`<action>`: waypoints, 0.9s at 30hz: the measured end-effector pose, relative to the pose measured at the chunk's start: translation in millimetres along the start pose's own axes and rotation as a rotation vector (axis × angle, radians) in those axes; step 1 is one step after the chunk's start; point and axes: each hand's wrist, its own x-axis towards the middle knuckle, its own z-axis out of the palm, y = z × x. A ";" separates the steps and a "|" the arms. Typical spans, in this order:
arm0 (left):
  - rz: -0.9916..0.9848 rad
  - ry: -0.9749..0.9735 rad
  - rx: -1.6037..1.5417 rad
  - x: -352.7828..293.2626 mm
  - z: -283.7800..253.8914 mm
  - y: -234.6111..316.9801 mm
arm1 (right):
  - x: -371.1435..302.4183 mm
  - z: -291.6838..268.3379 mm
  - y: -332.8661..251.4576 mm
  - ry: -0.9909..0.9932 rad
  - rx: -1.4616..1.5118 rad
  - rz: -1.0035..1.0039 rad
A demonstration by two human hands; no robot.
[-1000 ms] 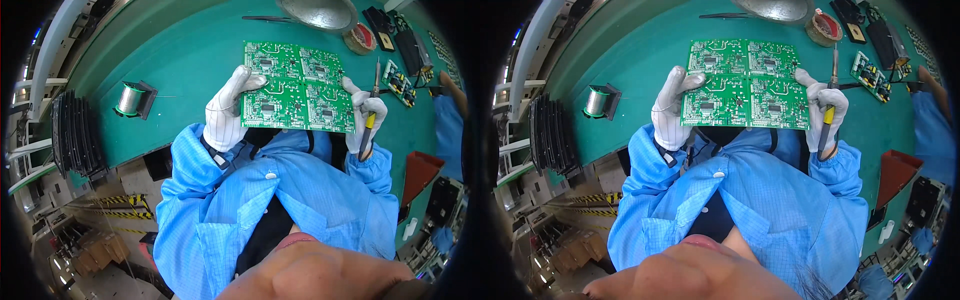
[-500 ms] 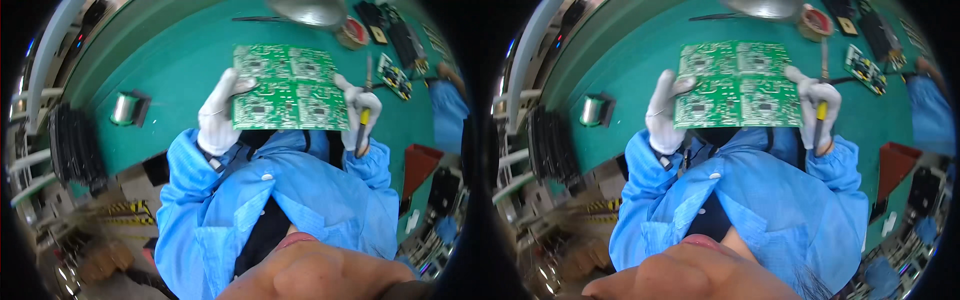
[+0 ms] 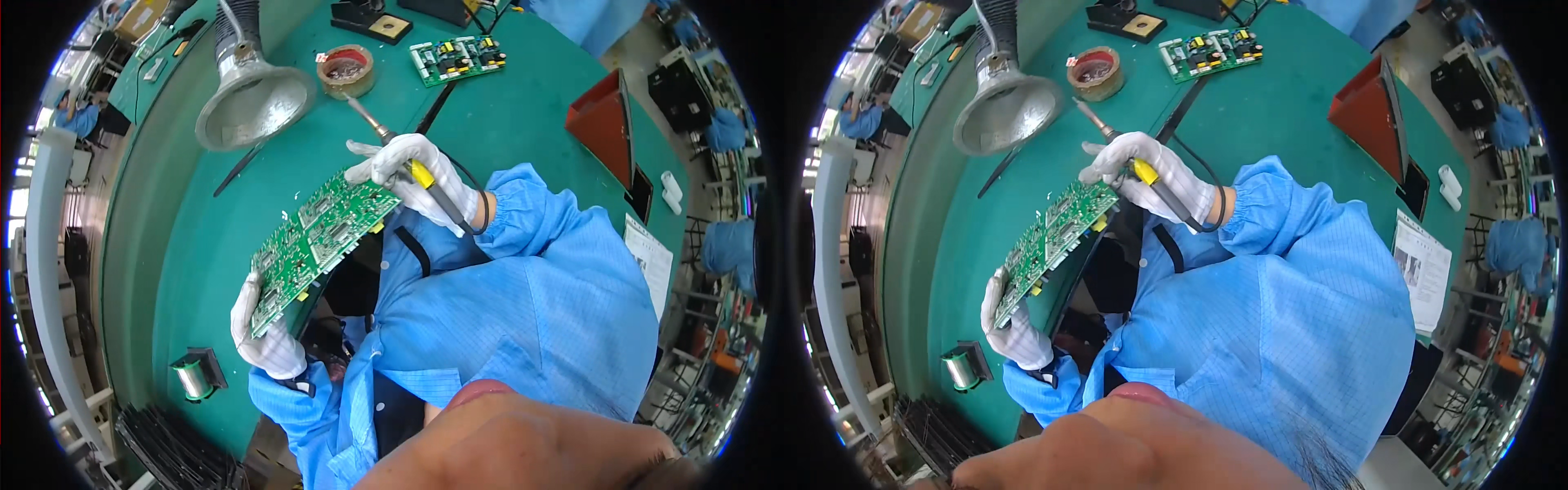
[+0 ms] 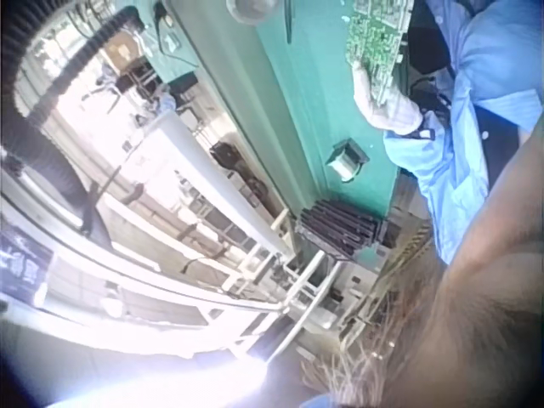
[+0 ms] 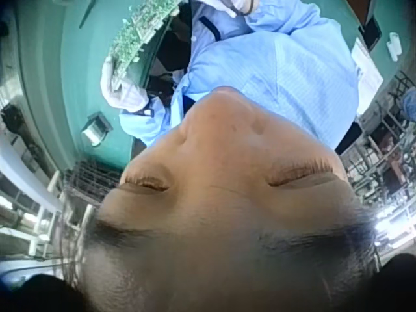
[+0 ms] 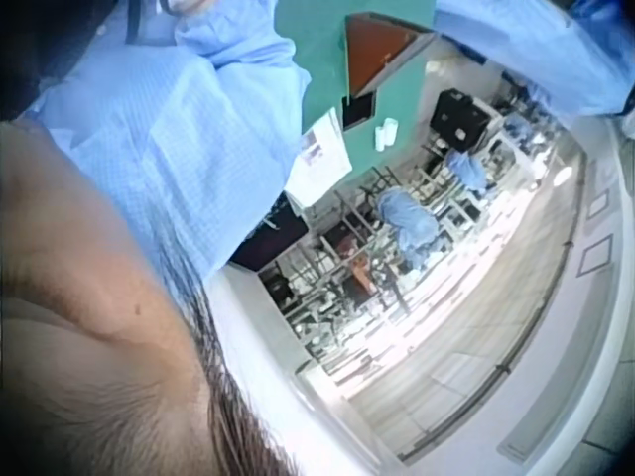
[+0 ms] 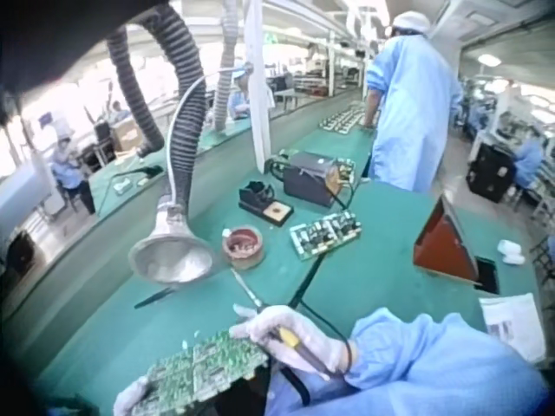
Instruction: The person solders electronic circuit board panels using a soldering iron and solder wire, turns the panels over, and passes them to a coworker.
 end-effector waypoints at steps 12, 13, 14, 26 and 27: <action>-0.210 0.087 0.075 21.0 -1.6 3.4 | 22.9 -14.0 -23.7 -0.121 -0.534 0.166; -0.194 0.084 0.077 20.8 -2.7 -1.2 | 19.7 -20.3 -25.9 -0.109 -0.520 0.207; -0.225 0.081 0.123 22.8 -0.1 6.8 | 19.5 -24.5 -29.7 -0.086 -0.497 0.238; -0.316 0.068 0.116 23.9 -11.6 -3.6 | 2.9 -75.4 -58.6 -0.038 -0.740 0.042; -0.316 0.069 0.117 23.6 -10.8 -2.3 | 2.3 -77.2 -60.2 -0.079 -0.803 -0.002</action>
